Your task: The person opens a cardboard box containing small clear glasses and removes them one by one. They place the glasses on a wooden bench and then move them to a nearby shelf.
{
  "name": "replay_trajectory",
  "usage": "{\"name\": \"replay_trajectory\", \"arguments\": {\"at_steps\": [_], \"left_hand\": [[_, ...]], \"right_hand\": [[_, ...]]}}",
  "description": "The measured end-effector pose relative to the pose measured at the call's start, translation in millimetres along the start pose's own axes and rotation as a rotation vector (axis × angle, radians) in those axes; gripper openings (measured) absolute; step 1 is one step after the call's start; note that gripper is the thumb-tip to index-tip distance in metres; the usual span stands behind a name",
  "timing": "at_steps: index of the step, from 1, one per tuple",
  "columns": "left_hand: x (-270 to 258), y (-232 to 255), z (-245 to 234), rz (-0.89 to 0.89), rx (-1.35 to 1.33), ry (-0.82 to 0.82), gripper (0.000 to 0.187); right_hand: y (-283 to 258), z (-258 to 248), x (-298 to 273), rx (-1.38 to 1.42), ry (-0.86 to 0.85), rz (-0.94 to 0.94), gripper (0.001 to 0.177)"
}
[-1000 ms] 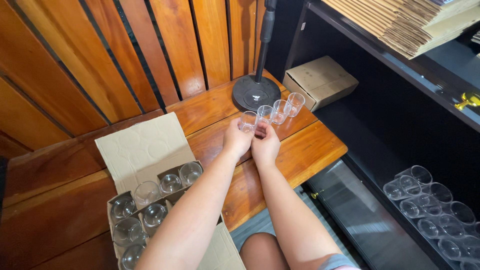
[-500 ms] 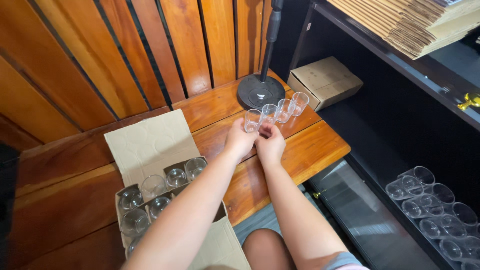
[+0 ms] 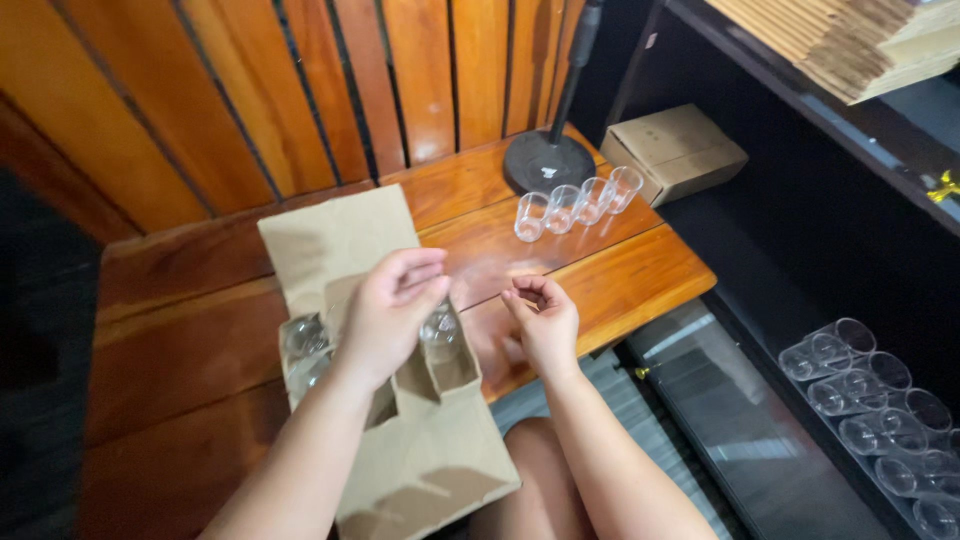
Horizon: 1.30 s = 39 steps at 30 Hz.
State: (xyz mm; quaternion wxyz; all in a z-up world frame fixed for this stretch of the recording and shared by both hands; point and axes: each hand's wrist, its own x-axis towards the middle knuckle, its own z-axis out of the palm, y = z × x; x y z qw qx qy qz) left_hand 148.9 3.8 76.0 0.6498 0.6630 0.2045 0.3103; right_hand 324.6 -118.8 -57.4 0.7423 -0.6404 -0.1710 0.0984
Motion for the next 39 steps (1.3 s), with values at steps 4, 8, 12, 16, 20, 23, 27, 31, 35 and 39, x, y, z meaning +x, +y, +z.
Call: {"name": "replay_trajectory", "arguments": {"at_steps": [4, 8, 12, 16, 20, 23, 27, 31, 35, 39], "left_hand": [[-50.5, 18.6, -47.5, 0.061, 0.04, 0.16, 0.035], [-93.6, 2.6, -84.6, 0.089, 0.191, 0.317, 0.028], [-125.7, -14.5, -111.2, 0.04, 0.393, 0.363, 0.027], [-151.1, -31.8, -132.5, 0.018, 0.679, 0.365, 0.026], [-165.8, -42.4, -145.4, -0.103, 0.854, 0.277, 0.027], [-174.6, -40.6, -143.4, -0.176, 0.894, 0.244, 0.028], [-176.7, -38.9, -142.2, -0.209, 0.896, 0.207, 0.03], [-174.4, -29.5, -137.1, -0.23, 0.937, 0.178, 0.033], [-169.3, -32.7, -136.3, -0.258, 0.943, 0.122, 0.036], [-162.3, -38.8, -136.4, -0.294, 0.962, 0.092, 0.04]], "right_hand": [[-22.7, 9.7, -32.5, 0.012, -0.08, -0.042, 0.024], [-65.6, 33.8, -74.3, 0.037, -0.166, -0.097, 0.02], [-85.4, 53.2, -108.2, 0.005, -0.291, -0.063, 0.018], [-108.3, 68.1, -137.9, -0.161, -0.503, -0.175, 0.021], [-103.9, 79.8, -152.0, -0.388, -0.706, -0.336, 0.028], [-115.2, 87.6, -162.3, -0.495, -0.82, -0.316, 0.031], [-101.7, 99.3, -169.1, -0.601, -0.863, -0.324, 0.033], [-91.8, 105.6, -166.8, -0.736, -0.888, -0.338, 0.03], [-87.5, 109.2, -160.7, -0.762, -0.94, -0.297, 0.036], [-91.0, 114.7, -157.3, -0.799, -0.97, -0.27, 0.039]]}}
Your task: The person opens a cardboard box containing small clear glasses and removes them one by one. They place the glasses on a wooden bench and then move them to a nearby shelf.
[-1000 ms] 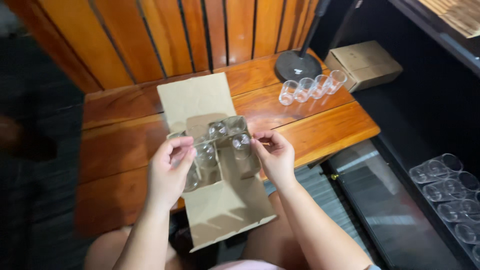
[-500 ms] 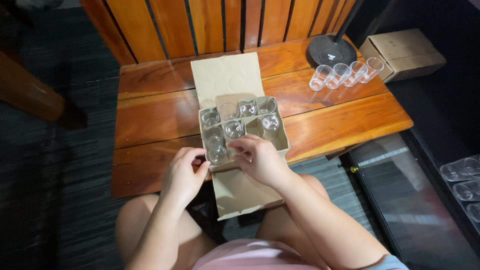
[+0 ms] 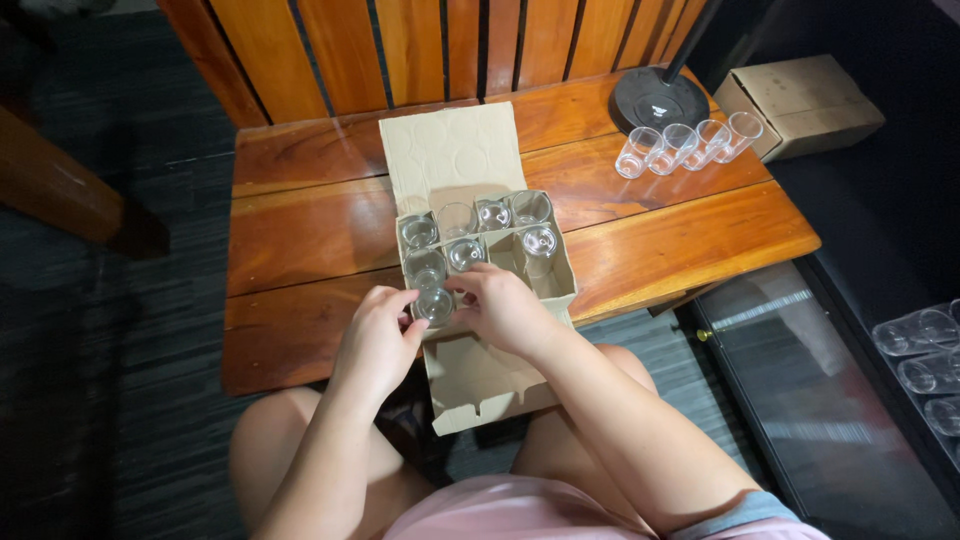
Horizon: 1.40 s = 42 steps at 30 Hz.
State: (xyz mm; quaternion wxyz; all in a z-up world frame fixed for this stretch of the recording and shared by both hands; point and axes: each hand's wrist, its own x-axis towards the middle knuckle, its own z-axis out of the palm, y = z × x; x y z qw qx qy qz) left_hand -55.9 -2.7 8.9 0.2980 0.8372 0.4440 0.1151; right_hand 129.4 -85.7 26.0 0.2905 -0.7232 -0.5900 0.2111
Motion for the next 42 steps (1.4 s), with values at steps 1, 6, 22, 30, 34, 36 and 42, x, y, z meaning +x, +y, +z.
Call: {"name": "replay_trajectory", "arguments": {"at_steps": [1, 6, 22, 30, 34, 36, 42], "left_hand": [[2.0, 0.0, 0.7, -0.01, 0.019, -0.014, 0.04], [6.9, 4.9, -3.4, -0.025, 0.015, -0.04, 0.042], [14.4, 17.5, -22.1, -0.06, -0.147, -0.107, 0.047], [15.0, 22.1, -30.5, -0.076, -0.195, -0.144, 0.051], [16.8, 17.3, -24.1, -0.065, -0.146, -0.137, 0.05], [15.8, 15.0, -21.6, -0.045, -0.121, -0.12, 0.049], [8.2, 14.0, -25.3, 0.055, -0.027, -0.08, 0.042]], "right_hand": [[1.2, 0.7, 2.4, -0.009, -0.017, -0.002, 0.041], [6.6, 1.8, 7.9, -0.012, -0.039, -0.013, 0.04], [8.7, 1.6, 9.6, -0.033, -0.079, 0.001, 0.044], [7.8, 1.9, 9.6, -0.033, -0.093, 0.025, 0.045], [3.9, 1.8, 8.2, -0.054, -0.095, 0.029, 0.044], [6.9, 3.5, 9.2, -0.058, -0.088, 0.021, 0.043], [18.1, 5.9, 11.7, 0.018, -0.085, 0.02, 0.046]]}}
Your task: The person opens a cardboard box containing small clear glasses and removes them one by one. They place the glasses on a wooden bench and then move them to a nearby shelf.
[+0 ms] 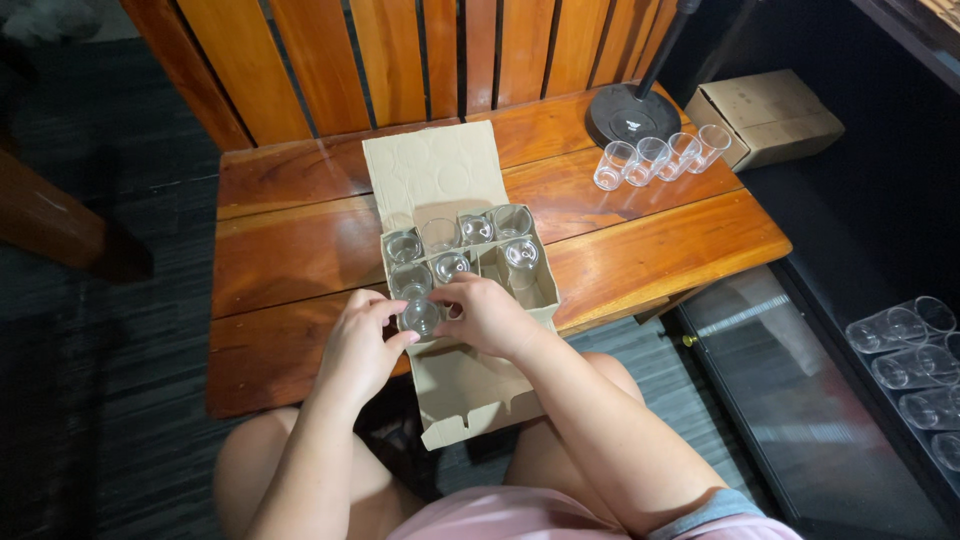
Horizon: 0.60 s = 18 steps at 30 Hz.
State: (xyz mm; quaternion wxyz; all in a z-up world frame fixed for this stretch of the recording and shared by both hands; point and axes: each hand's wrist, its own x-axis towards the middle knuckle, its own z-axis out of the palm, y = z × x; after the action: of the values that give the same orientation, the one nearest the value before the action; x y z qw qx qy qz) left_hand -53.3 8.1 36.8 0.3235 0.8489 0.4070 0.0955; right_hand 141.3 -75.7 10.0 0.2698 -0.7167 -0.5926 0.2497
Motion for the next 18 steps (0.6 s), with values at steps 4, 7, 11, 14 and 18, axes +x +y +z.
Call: {"name": "replay_trajectory", "arguments": {"at_steps": [4, 7, 11, 14, 18], "left_hand": [[-7.1, 5.7, -4.4, 0.065, 0.005, 0.026, 0.042], [-10.2, 9.6, -6.9, 0.122, -0.055, 0.07, 0.041], [-3.8, -2.1, 6.3, 0.335, -0.192, 0.24, 0.042], [-0.4, 8.8, 8.4, 0.456, -0.366, 0.348, 0.041], [6.9, 26.3, 17.9, 0.482, -0.519, 0.364, 0.041]], "right_hand": [[4.5, -5.8, -1.3, 0.091, 0.051, -0.054, 0.047], [6.2, -13.7, -4.8, 0.179, 0.078, -0.064, 0.05], [-4.9, -23.6, -16.3, 0.43, 0.086, 0.0, 0.051], [-8.3, -24.9, -21.8, 0.796, 0.066, -0.029, 0.054], [-13.7, -35.6, -32.2, 0.949, 0.121, -0.069, 0.053]]}}
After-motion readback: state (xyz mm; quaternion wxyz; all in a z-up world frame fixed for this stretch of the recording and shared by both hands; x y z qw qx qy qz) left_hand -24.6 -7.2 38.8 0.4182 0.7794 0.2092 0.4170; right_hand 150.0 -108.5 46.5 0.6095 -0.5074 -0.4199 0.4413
